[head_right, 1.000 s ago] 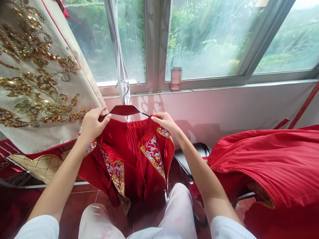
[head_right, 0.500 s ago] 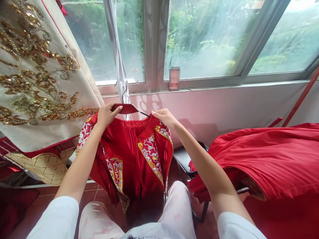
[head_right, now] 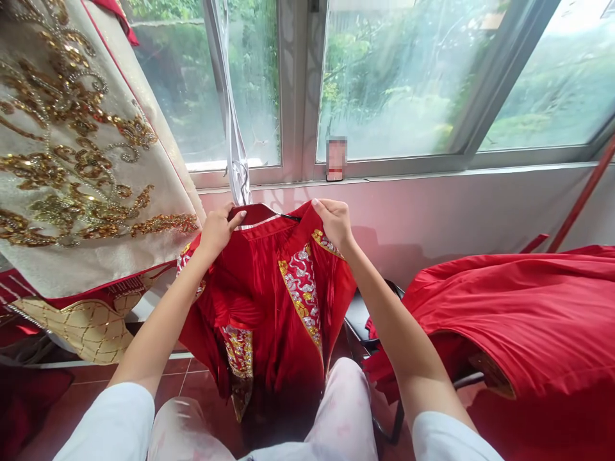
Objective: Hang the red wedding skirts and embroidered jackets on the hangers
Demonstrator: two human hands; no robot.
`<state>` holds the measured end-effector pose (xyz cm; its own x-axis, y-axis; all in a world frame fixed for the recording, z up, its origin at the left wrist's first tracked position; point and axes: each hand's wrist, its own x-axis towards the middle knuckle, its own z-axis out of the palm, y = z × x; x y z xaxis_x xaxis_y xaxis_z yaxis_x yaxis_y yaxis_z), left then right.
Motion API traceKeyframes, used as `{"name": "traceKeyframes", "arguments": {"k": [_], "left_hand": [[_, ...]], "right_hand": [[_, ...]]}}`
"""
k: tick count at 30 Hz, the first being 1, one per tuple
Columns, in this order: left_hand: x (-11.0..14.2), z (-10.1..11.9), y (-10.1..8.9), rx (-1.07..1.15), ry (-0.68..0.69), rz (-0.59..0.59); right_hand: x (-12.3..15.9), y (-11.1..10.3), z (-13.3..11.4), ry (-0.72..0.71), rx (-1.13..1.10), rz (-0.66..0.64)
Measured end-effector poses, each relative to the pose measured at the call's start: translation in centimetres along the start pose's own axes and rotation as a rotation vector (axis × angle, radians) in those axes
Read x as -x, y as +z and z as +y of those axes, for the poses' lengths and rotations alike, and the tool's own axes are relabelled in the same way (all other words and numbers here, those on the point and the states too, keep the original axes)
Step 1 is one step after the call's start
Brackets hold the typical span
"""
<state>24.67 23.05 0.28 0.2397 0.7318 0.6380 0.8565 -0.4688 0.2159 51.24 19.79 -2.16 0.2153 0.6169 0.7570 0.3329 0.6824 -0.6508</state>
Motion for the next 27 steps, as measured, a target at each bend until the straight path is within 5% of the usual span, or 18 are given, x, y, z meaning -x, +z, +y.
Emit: {"name": "traceKeyframes", "arguments": {"k": [6, 12, 15, 19, 24, 27], "left_hand": [[0.4, 0.2, 0.3, -0.052, -0.045, 0.039], [0.1, -1.2, 0.1, -0.002, 0.01, 0.062], [0.3, -1.2, -0.1, -0.011, 0.002, 0.085], [0.5, -0.9, -0.2, -0.047, -0.01, 0.103], [0.8, -0.6, 0.1, -0.05, -0.056, 0.108], [1.4, 0.4, 0.4, 0.002, -0.017, 0.267]], "right_hand": [[4.1, 0.1, -0.5, -0.298, 0.488, -0.168], [7.6, 2.1, 0.6, -0.043, 0.849, 0.028], [9.1, 2.3, 0.9, 0.042, 0.986, -0.056], [10.4, 0.6, 1.8, -0.01, 1.127, -0.17], [9.5, -1.6, 2.8, -0.139, 1.079, -0.144], [8.6, -1.9, 3.3, -0.171, 0.979, -0.143]]}}
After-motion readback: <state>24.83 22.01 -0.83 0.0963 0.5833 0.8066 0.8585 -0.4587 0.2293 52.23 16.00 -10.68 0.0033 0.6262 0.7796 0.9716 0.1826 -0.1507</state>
